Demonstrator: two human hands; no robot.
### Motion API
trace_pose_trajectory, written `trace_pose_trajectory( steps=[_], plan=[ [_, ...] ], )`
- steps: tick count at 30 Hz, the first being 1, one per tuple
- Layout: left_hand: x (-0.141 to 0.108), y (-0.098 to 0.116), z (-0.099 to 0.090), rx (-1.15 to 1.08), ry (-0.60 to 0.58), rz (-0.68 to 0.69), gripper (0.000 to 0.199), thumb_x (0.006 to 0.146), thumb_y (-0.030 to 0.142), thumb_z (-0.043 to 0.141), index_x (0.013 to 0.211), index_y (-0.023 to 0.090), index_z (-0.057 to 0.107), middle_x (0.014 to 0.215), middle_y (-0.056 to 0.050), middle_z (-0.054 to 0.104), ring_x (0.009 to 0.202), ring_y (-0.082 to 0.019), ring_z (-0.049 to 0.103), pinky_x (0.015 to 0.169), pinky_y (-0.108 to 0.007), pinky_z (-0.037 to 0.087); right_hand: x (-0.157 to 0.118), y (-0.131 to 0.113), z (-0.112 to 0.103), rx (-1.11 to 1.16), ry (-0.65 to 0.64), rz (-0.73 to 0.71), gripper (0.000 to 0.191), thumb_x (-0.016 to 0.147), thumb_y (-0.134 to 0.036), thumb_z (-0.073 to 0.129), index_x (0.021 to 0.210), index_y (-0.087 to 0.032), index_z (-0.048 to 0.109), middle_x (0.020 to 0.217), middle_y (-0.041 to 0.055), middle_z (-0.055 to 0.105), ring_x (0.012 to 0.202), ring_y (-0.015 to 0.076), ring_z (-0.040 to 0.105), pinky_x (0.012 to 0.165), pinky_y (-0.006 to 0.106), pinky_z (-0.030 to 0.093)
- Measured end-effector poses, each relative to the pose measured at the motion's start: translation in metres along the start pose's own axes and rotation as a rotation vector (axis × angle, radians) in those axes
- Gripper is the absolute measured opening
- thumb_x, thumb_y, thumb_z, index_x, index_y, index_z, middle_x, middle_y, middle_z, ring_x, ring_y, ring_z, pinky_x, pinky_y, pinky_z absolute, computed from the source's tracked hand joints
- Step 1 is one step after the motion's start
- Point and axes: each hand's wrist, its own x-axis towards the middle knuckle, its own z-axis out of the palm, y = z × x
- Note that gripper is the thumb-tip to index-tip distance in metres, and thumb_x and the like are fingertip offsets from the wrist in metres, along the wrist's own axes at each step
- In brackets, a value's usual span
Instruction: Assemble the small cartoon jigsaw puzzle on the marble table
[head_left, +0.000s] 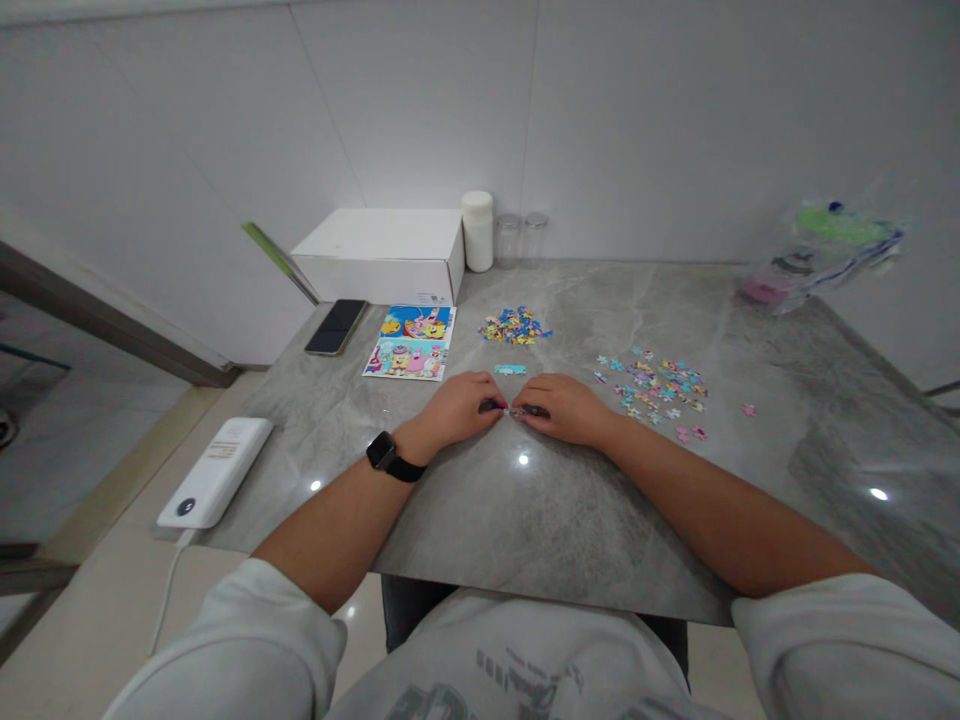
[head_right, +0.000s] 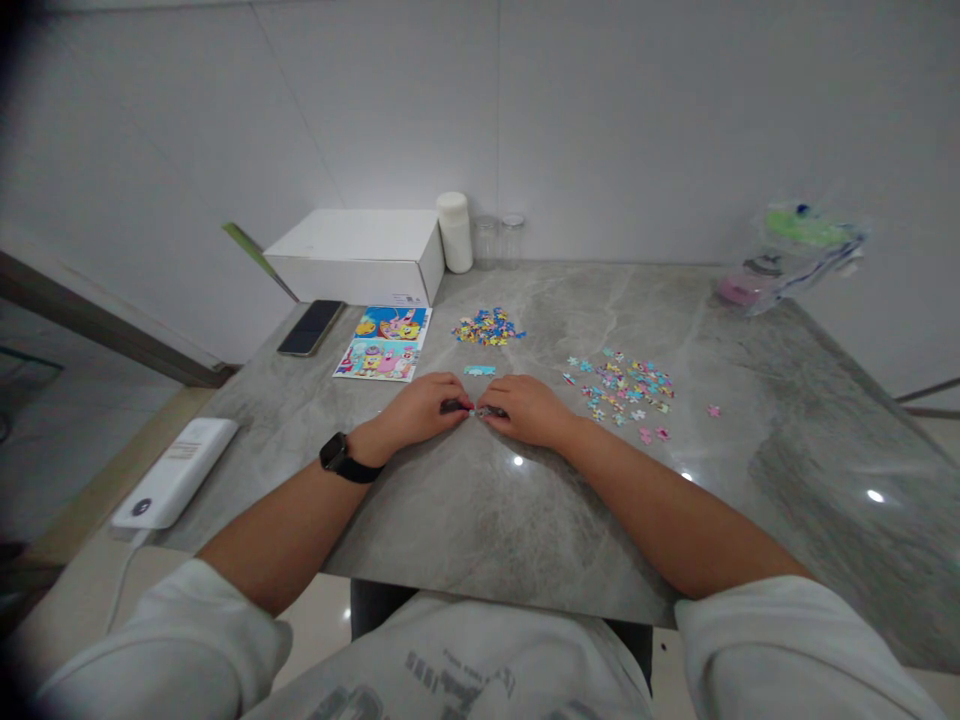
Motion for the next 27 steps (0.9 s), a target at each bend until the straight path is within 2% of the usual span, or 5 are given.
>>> trace_pose_trajectory(
  steps=[6,11,16,21,27],
  plan=[
    [-0.001,0.000,0.000,-0.001,0.011,0.010,0.012,0.092,0.022,0.073,0.100,0.022,0.081,0.102,-0.007,0.075,0.098,-0.022,0.070,0.093,-0.037,0.056,-0.006,0.018,-0.029,0.049,0.072,0.111,0.022,0.096,-0.022,0.062,0.114,-0.022,0.076,0.104,0.0075,0.077,0.086,0.0200,0.069,0.083,0.032,0.051],
    [-0.002,0.005,-0.002,0.014,0.033,0.018,0.015,0.095,0.020,0.068,0.104,0.022,0.080,0.107,-0.008,0.074,0.100,-0.022,0.069,0.094,-0.037,0.055,-0.011,0.030,-0.044,-0.010,-0.009,0.180,0.019,0.094,-0.023,0.066,0.110,-0.022,0.077,0.096,0.0052,0.077,0.079,0.0191,0.067,0.077,0.031,0.047],
    [0.000,0.012,0.007,0.033,0.068,0.022,0.015,0.095,0.023,0.072,0.107,0.021,0.079,0.109,-0.008,0.073,0.104,-0.024,0.068,0.096,-0.038,0.055,-0.009,0.017,-0.032,-0.042,-0.123,0.168,0.020,0.092,-0.029,0.074,0.110,-0.023,0.078,0.101,0.0065,0.076,0.089,0.0218,0.069,0.080,0.032,0.048],
    [0.003,0.016,0.018,0.045,0.121,-0.019,0.017,0.094,0.030,0.074,0.109,0.022,0.079,0.112,-0.009,0.073,0.103,-0.025,0.068,0.096,-0.040,0.054,-0.006,0.006,-0.016,-0.095,-0.157,0.184,0.021,0.091,-0.030,0.078,0.111,-0.024,0.079,0.109,0.0084,0.075,0.099,0.0241,0.070,0.082,0.032,0.048],
    [0.005,0.016,0.023,0.058,0.116,-0.024,0.013,0.094,0.029,0.074,0.102,0.023,0.081,0.109,-0.008,0.073,0.099,-0.023,0.068,0.093,-0.039,0.054,-0.007,0.007,-0.018,-0.072,-0.171,0.217,0.019,0.093,-0.031,0.076,0.110,-0.024,0.078,0.109,0.0074,0.074,0.099,0.0228,0.069,0.082,0.030,0.047]
  ],
)
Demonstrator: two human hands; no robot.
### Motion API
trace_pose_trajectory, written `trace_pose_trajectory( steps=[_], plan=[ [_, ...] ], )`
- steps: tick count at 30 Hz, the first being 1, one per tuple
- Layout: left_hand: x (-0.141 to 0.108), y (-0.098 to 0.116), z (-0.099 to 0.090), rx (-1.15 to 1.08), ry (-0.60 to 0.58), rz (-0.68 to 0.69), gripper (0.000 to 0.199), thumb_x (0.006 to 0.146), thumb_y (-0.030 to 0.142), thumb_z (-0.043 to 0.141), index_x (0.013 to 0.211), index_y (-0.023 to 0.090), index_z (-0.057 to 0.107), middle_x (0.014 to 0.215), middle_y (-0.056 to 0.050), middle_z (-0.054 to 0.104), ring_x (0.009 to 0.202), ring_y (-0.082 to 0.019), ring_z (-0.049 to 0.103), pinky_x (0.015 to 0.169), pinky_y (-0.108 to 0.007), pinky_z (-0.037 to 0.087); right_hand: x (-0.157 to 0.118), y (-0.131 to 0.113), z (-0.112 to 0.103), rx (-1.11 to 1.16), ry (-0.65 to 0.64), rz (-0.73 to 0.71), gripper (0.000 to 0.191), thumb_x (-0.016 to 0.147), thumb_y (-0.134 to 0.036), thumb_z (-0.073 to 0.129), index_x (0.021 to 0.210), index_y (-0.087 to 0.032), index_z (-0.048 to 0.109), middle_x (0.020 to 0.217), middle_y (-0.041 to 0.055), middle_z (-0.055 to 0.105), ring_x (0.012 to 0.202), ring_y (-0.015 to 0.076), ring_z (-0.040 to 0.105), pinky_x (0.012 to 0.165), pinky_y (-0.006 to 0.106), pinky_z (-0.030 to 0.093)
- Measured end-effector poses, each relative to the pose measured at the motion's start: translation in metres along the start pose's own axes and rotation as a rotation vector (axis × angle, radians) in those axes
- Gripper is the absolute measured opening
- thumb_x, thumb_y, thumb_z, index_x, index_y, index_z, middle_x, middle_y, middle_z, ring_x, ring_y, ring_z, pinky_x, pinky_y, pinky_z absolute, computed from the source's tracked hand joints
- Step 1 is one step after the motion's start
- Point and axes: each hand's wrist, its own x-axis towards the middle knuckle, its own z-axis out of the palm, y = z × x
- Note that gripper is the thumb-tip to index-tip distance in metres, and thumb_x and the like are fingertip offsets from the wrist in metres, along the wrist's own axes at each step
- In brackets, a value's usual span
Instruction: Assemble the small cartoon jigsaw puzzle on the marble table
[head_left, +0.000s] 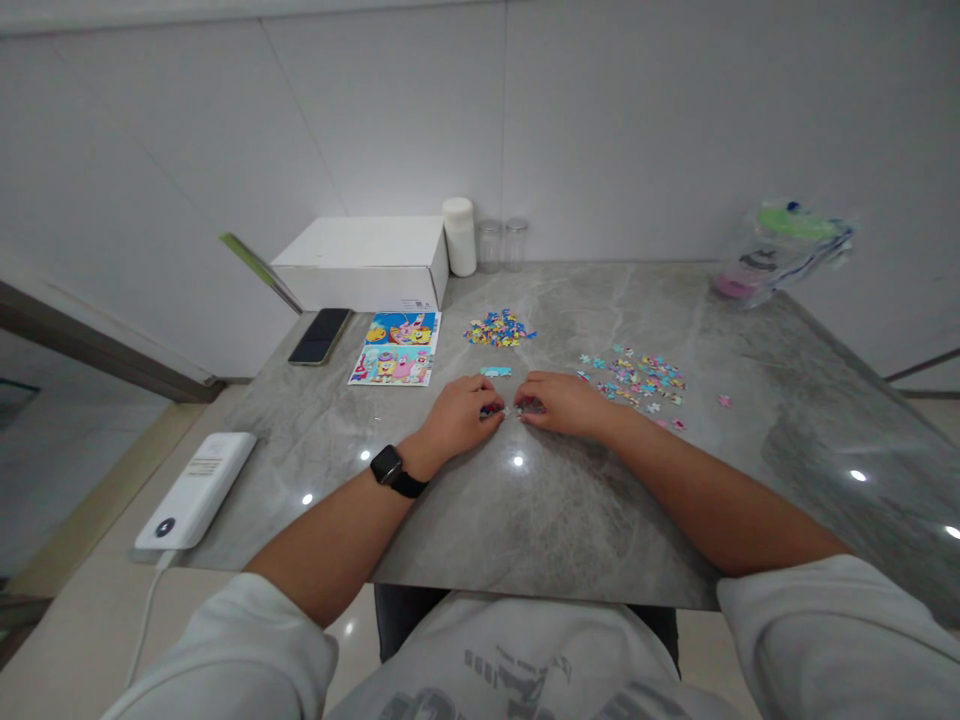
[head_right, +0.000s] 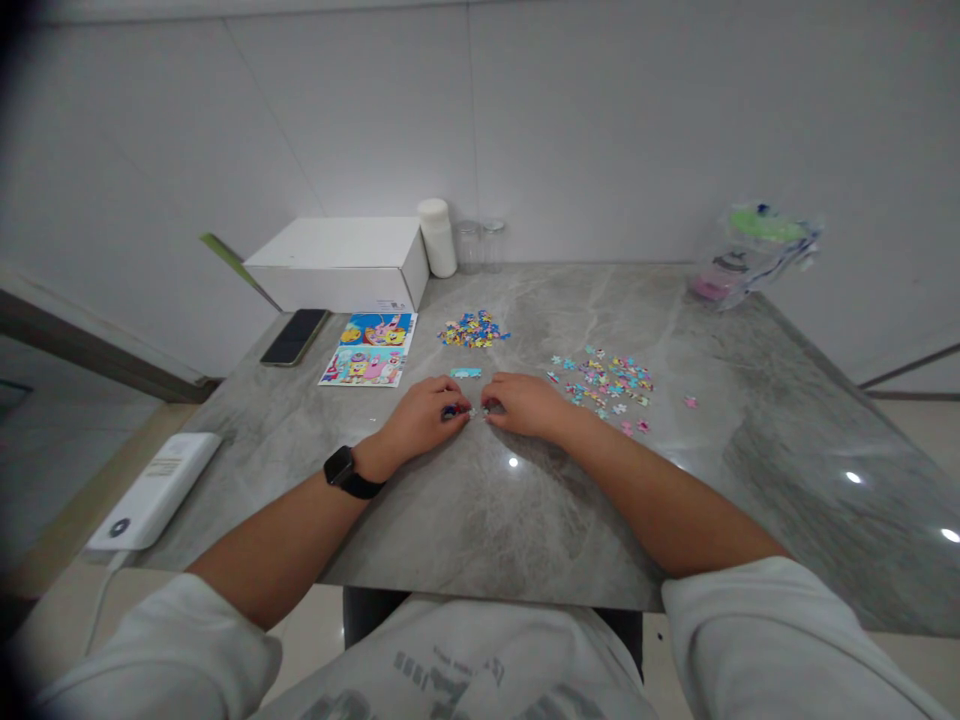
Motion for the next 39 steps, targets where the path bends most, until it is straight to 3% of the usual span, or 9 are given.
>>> trace_pose_trajectory(
  steps=[7,11,15,18,22,27,33,39],
  plan=[
    [0.001,0.000,0.006,-0.025,-0.006,0.000,0.012,0.094,0.030,0.074,0.100,0.023,0.081,0.110,-0.007,0.073,0.099,-0.022,0.068,0.094,-0.038,0.054,-0.002,0.003,-0.015,0.026,-0.074,0.040,0.018,0.094,-0.038,0.074,0.102,-0.022,0.077,0.107,0.0077,0.074,0.096,0.0222,0.067,0.082,0.030,0.045],
    [0.002,0.001,0.006,-0.021,-0.001,0.008,0.013,0.094,0.030,0.074,0.102,0.023,0.082,0.111,-0.007,0.073,0.100,-0.023,0.068,0.094,-0.039,0.054,-0.007,0.022,-0.045,0.015,0.029,0.091,0.021,0.101,-0.035,0.062,0.098,-0.020,0.077,0.100,0.0082,0.075,0.090,0.0214,0.065,0.082,0.032,0.044],
    [0.002,0.000,0.007,-0.019,0.006,0.009,0.014,0.094,0.030,0.073,0.103,0.023,0.081,0.111,-0.008,0.074,0.099,-0.024,0.068,0.094,-0.040,0.054,-0.017,0.034,-0.067,-0.001,0.119,0.143,0.016,0.098,-0.031,0.065,0.098,-0.020,0.077,0.099,0.0069,0.075,0.085,0.0200,0.065,0.081,0.032,0.044],
    [0.003,-0.001,0.008,-0.016,0.010,0.017,0.014,0.094,0.030,0.073,0.103,0.023,0.082,0.110,-0.007,0.074,0.098,-0.023,0.068,0.092,-0.040,0.054,-0.023,0.027,-0.056,-0.005,0.067,0.123,0.014,0.095,-0.029,0.069,0.103,-0.021,0.077,0.104,0.0075,0.075,0.089,0.0208,0.066,0.083,0.032,0.046],
    [0.003,-0.002,0.010,-0.024,0.011,0.025,0.014,0.094,0.029,0.072,0.103,0.023,0.081,0.107,-0.008,0.074,0.098,-0.024,0.068,0.092,-0.039,0.054,-0.030,0.012,-0.021,-0.022,0.004,0.107,0.020,0.097,-0.031,0.069,0.113,-0.021,0.078,0.114,0.0107,0.073,0.103,0.0246,0.068,0.089,0.034,0.049],
    [0.003,-0.002,0.006,-0.073,0.064,0.020,0.014,0.094,0.026,0.071,0.104,0.022,0.080,0.106,-0.007,0.073,0.100,-0.024,0.068,0.094,-0.039,0.054,-0.040,0.009,0.002,-0.030,0.034,0.123,0.020,0.100,-0.029,0.064,0.113,-0.022,0.078,0.114,0.0115,0.072,0.104,0.0252,0.068,0.090,0.034,0.050],
    [0.000,-0.009,-0.002,-0.147,0.159,-0.027,0.019,0.096,0.024,0.064,0.107,0.022,0.079,0.108,-0.007,0.070,0.103,-0.023,0.068,0.097,-0.039,0.054,-0.055,0.019,-0.003,0.021,0.086,0.112,0.018,0.099,-0.027,0.066,0.112,-0.021,0.077,0.111,0.0102,0.073,0.103,0.0236,0.068,0.090,0.034,0.051],
    [-0.001,-0.023,-0.004,-0.213,0.226,-0.111,0.022,0.097,0.027,0.061,0.109,0.022,0.079,0.108,-0.007,0.069,0.102,-0.022,0.068,0.094,-0.037,0.055,-0.078,0.046,-0.029,0.061,0.292,0.174,0.018,0.098,-0.025,0.063,0.109,-0.023,0.077,0.101,0.0066,0.074,0.085,0.0187,0.066,0.084,0.032,0.050]
  ],
)
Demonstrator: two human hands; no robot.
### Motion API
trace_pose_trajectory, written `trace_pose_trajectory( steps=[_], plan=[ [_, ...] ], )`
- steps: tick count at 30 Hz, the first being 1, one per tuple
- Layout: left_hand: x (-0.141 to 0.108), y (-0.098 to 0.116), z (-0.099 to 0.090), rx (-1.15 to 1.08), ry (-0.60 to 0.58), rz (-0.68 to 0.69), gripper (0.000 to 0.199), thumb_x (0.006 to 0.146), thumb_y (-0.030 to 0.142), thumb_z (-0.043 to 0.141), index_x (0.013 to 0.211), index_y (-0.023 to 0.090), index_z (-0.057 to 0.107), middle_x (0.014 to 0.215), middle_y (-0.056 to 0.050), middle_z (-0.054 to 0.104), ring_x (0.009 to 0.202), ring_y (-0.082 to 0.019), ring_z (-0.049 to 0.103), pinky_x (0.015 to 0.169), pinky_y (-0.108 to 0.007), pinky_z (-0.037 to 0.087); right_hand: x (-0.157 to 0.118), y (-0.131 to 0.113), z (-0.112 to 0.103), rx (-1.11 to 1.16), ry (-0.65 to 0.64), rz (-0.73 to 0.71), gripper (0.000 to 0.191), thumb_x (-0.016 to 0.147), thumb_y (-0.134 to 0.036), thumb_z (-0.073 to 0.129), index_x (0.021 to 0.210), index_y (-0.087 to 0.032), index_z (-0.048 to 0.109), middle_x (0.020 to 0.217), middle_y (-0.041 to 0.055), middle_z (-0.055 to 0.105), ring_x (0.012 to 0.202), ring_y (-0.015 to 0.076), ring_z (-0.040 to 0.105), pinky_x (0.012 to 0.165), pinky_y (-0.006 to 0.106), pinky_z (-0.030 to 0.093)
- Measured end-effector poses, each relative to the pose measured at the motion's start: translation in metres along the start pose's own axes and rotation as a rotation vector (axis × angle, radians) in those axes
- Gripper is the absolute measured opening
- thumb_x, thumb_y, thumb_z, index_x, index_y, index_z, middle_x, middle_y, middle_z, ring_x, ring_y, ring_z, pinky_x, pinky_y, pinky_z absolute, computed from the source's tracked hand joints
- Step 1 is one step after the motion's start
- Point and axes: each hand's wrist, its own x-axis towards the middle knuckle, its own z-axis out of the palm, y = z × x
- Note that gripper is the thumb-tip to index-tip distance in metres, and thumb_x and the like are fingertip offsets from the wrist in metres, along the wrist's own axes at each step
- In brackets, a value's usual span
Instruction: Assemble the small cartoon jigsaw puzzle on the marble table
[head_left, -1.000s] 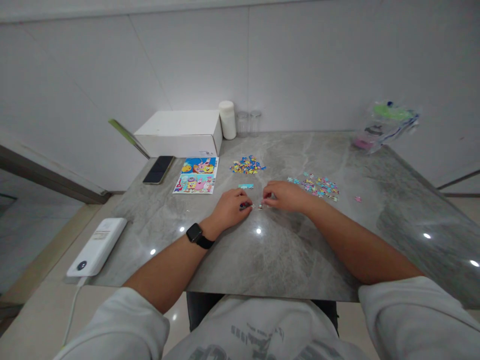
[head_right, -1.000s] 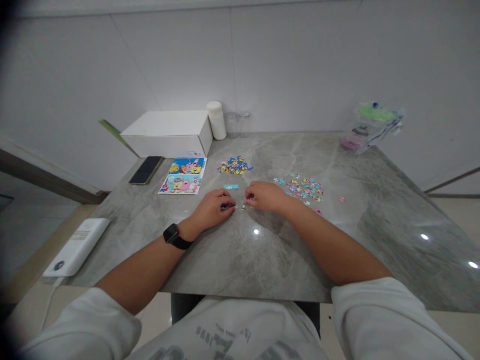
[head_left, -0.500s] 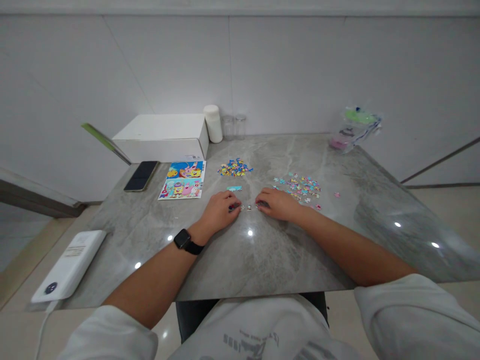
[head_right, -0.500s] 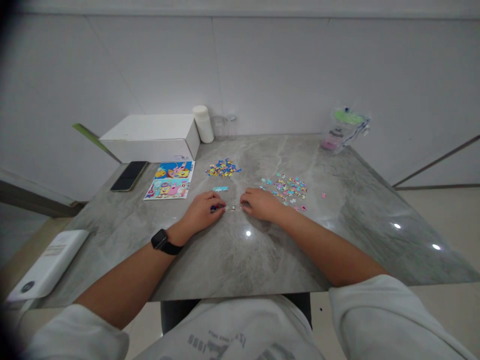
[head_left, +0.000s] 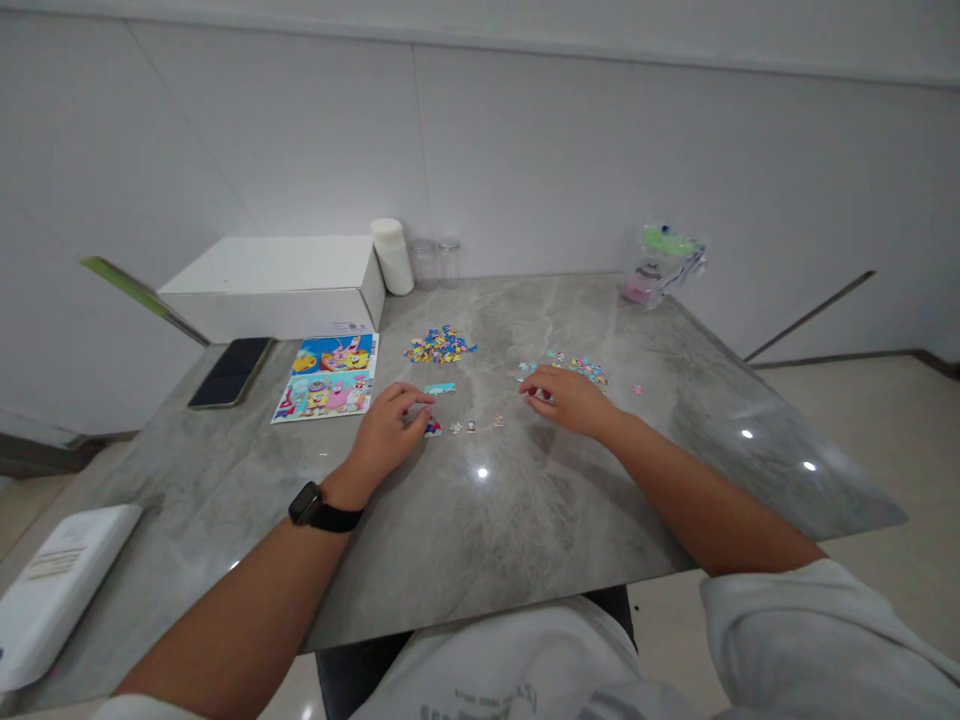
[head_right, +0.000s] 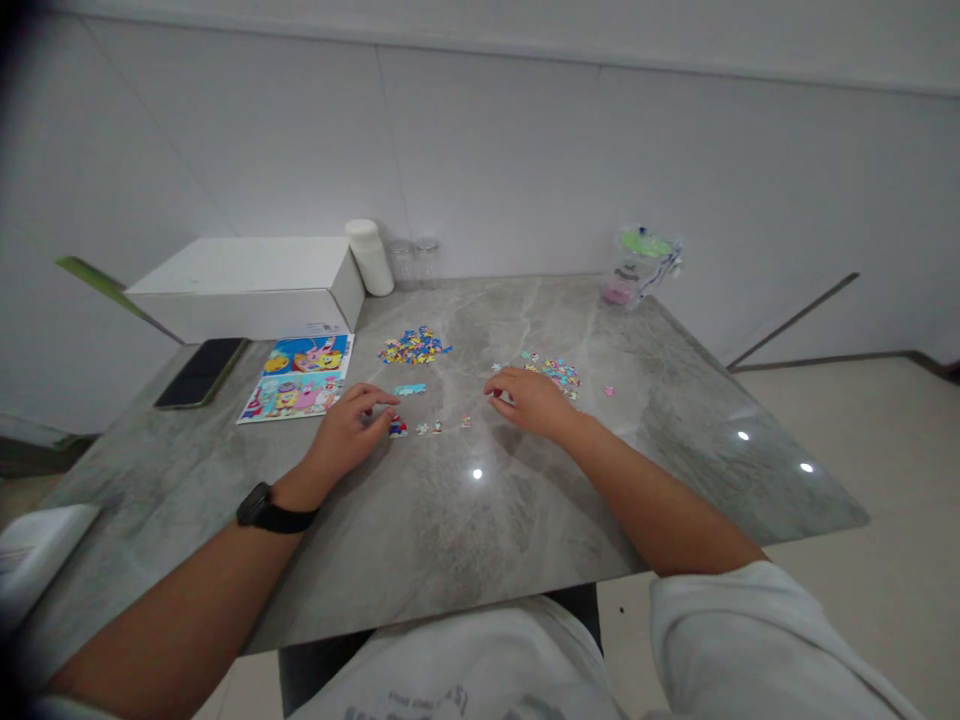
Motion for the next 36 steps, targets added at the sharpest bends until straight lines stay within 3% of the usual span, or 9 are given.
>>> trace_pose_trajectory(
  steps=[5,8,10,28,33,36],
  plan=[
    [0.003,0.003,-0.004,-0.027,0.034,-0.023,0.024,0.098,0.032,0.060,0.106,0.021,0.080,0.104,-0.007,0.071,0.096,-0.021,0.067,0.084,-0.033,0.054,-0.021,0.054,-0.028,-0.044,0.269,0.225,0.019,0.094,-0.027,0.060,0.100,-0.023,0.077,0.093,0.0064,0.075,0.078,0.0197,0.065,0.079,0.034,0.051],
    [0.005,0.007,-0.006,-0.029,0.043,-0.031,0.026,0.098,0.034,0.058,0.104,0.021,0.080,0.101,-0.007,0.071,0.090,-0.020,0.065,0.081,-0.033,0.054,-0.035,0.085,-0.035,-0.092,0.435,0.385,0.021,0.092,-0.029,0.058,0.098,-0.023,0.077,0.090,0.0071,0.076,0.075,0.0211,0.064,0.079,0.036,0.052],
    [0.005,0.007,-0.007,-0.030,0.042,-0.039,0.026,0.098,0.034,0.058,0.102,0.021,0.080,0.100,-0.007,0.071,0.087,-0.019,0.064,0.080,-0.033,0.053,-0.041,0.098,-0.035,-0.113,0.481,0.443,0.022,0.092,-0.030,0.057,0.099,-0.022,0.076,0.092,0.0082,0.077,0.076,0.0221,0.064,0.080,0.038,0.053],
    [0.004,0.003,-0.009,-0.048,0.062,-0.044,0.025,0.098,0.033,0.057,0.103,0.021,0.079,0.101,-0.006,0.070,0.077,-0.016,0.059,0.073,-0.031,0.049,-0.047,0.123,-0.017,-0.150,0.359,0.554,0.027,0.093,-0.029,0.057,0.108,-0.021,0.077,0.101,0.0097,0.077,0.083,0.0237,0.067,0.088,0.040,0.053],
    [0.004,0.005,-0.009,-0.058,0.052,-0.049,0.025,0.097,0.033,0.057,0.102,0.021,0.079,0.100,-0.006,0.070,0.077,-0.016,0.059,0.072,-0.031,0.049,-0.042,0.108,-0.014,-0.189,0.373,0.416,0.033,0.097,-0.030,0.056,0.123,-0.019,0.074,0.120,0.0150,0.072,0.101,0.0274,0.068,0.100,0.044,0.052],
    [0.005,0.006,-0.008,-0.063,0.048,-0.037,0.025,0.097,0.032,0.058,0.101,0.021,0.079,0.099,-0.006,0.070,0.078,-0.016,0.060,0.073,-0.031,0.050,-0.031,0.090,-0.007,-0.192,0.268,0.262,0.036,0.099,-0.027,0.055,0.130,-0.021,0.072,0.127,0.0152,0.070,0.119,0.0296,0.063,0.110,0.046,0.048]
  ],
)
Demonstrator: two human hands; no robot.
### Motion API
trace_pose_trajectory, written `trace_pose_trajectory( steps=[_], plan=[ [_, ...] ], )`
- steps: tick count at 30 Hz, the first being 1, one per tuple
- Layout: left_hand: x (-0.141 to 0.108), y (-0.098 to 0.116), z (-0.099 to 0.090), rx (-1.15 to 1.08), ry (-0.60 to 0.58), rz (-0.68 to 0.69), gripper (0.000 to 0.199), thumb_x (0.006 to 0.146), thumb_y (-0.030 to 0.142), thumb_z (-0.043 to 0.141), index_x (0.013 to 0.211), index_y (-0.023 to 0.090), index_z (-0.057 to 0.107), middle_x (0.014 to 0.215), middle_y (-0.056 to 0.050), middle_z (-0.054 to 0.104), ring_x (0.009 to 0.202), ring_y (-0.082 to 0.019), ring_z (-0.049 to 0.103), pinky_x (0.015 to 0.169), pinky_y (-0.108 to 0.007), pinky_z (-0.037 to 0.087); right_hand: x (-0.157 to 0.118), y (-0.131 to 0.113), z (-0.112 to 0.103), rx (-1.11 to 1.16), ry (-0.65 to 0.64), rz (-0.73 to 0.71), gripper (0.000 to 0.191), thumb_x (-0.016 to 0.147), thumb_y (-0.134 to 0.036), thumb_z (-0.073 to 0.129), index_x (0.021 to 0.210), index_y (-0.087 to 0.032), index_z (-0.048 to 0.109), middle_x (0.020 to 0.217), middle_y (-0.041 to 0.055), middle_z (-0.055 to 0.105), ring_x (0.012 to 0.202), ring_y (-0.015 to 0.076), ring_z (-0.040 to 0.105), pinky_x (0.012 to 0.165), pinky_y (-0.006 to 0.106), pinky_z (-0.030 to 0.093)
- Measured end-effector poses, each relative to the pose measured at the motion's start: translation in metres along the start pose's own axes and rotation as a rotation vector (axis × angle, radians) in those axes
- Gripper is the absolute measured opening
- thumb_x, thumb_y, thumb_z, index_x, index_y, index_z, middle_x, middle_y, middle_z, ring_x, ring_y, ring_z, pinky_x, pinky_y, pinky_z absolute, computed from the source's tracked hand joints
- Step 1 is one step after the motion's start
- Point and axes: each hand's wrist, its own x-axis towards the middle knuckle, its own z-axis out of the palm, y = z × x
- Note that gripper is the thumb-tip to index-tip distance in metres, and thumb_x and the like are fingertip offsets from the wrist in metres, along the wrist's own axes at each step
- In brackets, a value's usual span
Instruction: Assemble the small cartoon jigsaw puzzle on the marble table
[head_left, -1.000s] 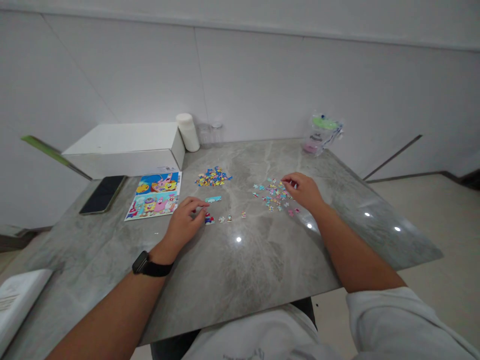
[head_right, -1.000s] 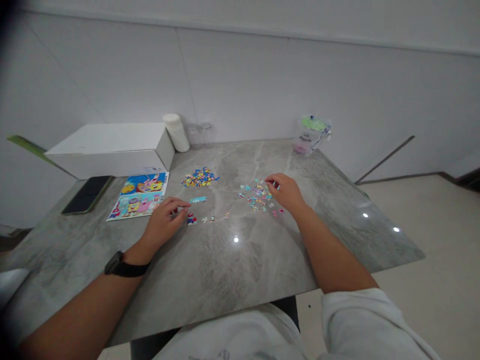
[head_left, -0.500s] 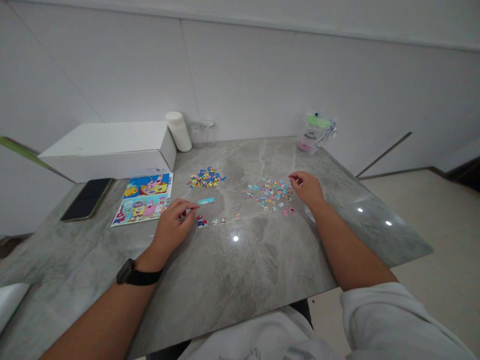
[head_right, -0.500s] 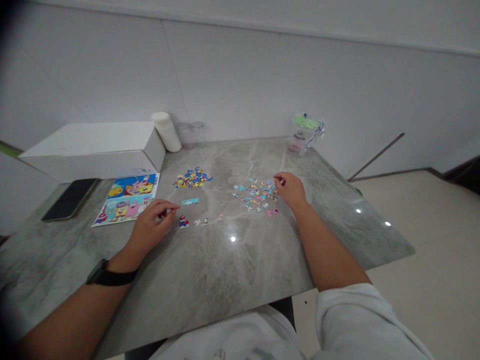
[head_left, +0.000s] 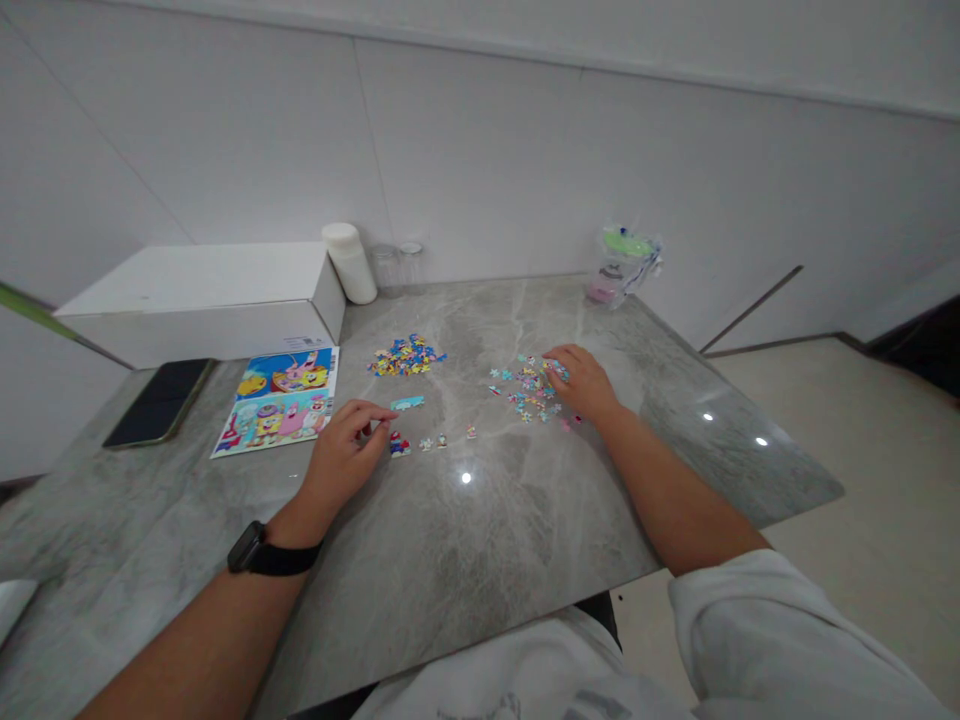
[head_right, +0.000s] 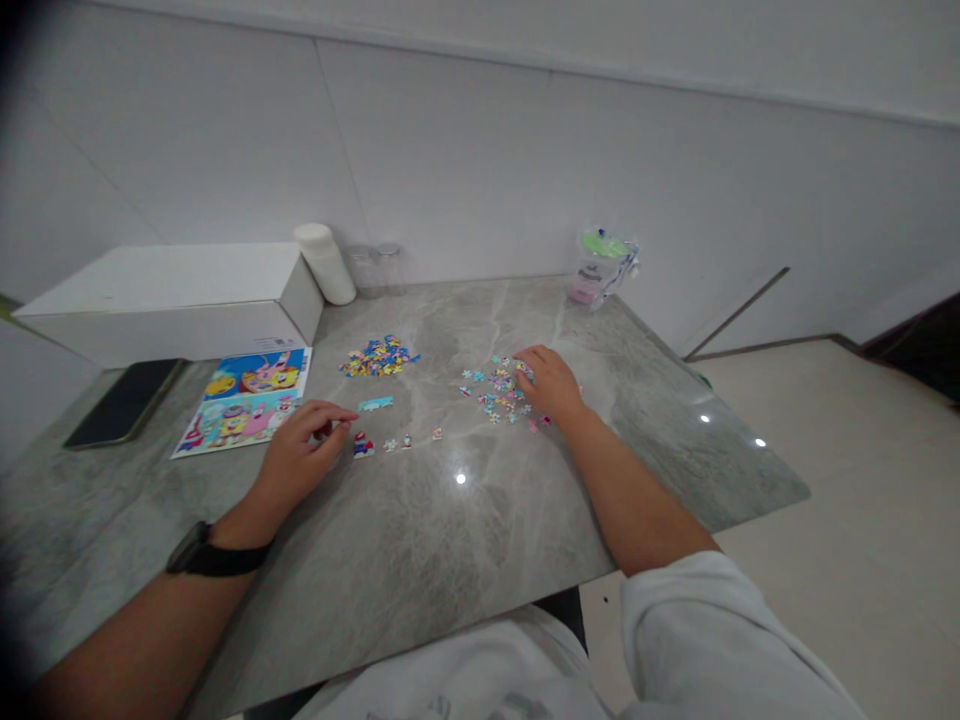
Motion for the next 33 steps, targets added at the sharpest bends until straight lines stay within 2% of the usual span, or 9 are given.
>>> trace_pose_trajectory(
  steps=[2,5,10,14,19,21,25,33],
  plan=[
    [0.000,0.000,0.001,-0.006,-0.002,0.003,0.024,0.097,0.032,0.058,0.101,0.021,0.080,0.099,-0.006,0.070,0.079,-0.017,0.061,0.074,-0.031,0.050,0.005,-0.014,0.007,-0.003,-0.101,-0.077,0.038,0.098,-0.023,0.056,0.133,-0.022,0.072,0.133,0.0147,0.069,0.123,0.0296,0.061,0.113,0.047,0.046],
    [0.000,0.001,0.001,-0.013,0.004,-0.005,0.025,0.097,0.033,0.058,0.101,0.022,0.079,0.099,-0.006,0.070,0.078,-0.017,0.060,0.075,-0.031,0.051,0.013,-0.027,0.018,-0.052,-0.206,-0.100,0.042,0.097,-0.018,0.055,0.135,-0.024,0.073,0.145,0.0147,0.063,0.131,0.0305,0.057,0.115,0.049,0.043],
    [0.000,0.001,0.003,-0.020,-0.011,0.004,0.024,0.096,0.033,0.058,0.100,0.022,0.079,0.098,-0.006,0.070,0.077,-0.017,0.059,0.075,-0.031,0.051,0.020,-0.025,0.029,-0.101,-0.259,-0.046,0.046,0.097,-0.019,0.054,0.139,-0.027,0.071,0.154,0.0132,0.057,0.139,0.0307,0.052,0.118,0.051,0.038],
    [0.001,0.001,0.004,-0.026,-0.022,0.009,0.024,0.096,0.031,0.058,0.101,0.021,0.080,0.099,-0.006,0.070,0.078,-0.017,0.060,0.073,-0.031,0.050,0.017,-0.019,0.027,-0.088,-0.223,-0.031,0.050,0.096,-0.019,0.054,0.144,-0.024,0.068,0.152,0.0142,0.058,0.138,0.0302,0.053,0.119,0.049,0.038],
    [0.000,0.000,0.002,0.007,-0.027,-0.003,0.027,0.097,0.033,0.057,0.102,0.021,0.080,0.098,-0.006,0.070,0.081,-0.018,0.062,0.070,-0.030,0.049,0.011,-0.022,0.025,-0.064,-0.232,-0.081,0.043,0.097,-0.020,0.055,0.134,-0.027,0.076,0.153,0.0124,0.058,0.138,0.0309,0.053,0.118,0.050,0.039],
    [0.000,-0.001,0.002,0.014,-0.032,-0.007,0.027,0.097,0.034,0.057,0.102,0.021,0.080,0.098,-0.006,0.070,0.082,-0.018,0.063,0.069,-0.030,0.048,0.011,-0.023,0.024,-0.050,-0.241,-0.108,0.045,0.096,-0.019,0.055,0.135,-0.028,0.075,0.154,0.0118,0.057,0.139,0.0305,0.052,0.118,0.050,0.038],
    [0.000,-0.003,0.002,0.011,-0.028,-0.001,0.025,0.097,0.033,0.058,0.102,0.022,0.080,0.100,-0.006,0.070,0.082,-0.018,0.062,0.070,-0.030,0.049,0.012,-0.018,0.024,-0.015,-0.158,-0.086,0.049,0.095,-0.015,0.052,0.138,-0.024,0.073,0.149,0.0126,0.061,0.136,0.0281,0.055,0.119,0.046,0.040],
    [0.000,-0.001,0.001,0.004,-0.010,0.010,0.025,0.098,0.032,0.058,0.103,0.021,0.080,0.101,-0.006,0.069,0.079,-0.017,0.060,0.072,-0.031,0.050,0.006,0.007,0.017,-0.002,-0.008,0.053,0.035,0.087,-0.011,0.054,0.109,-0.019,0.081,0.121,0.0134,0.072,0.115,0.0281,0.065,0.109,0.043,0.049]
  ],
)
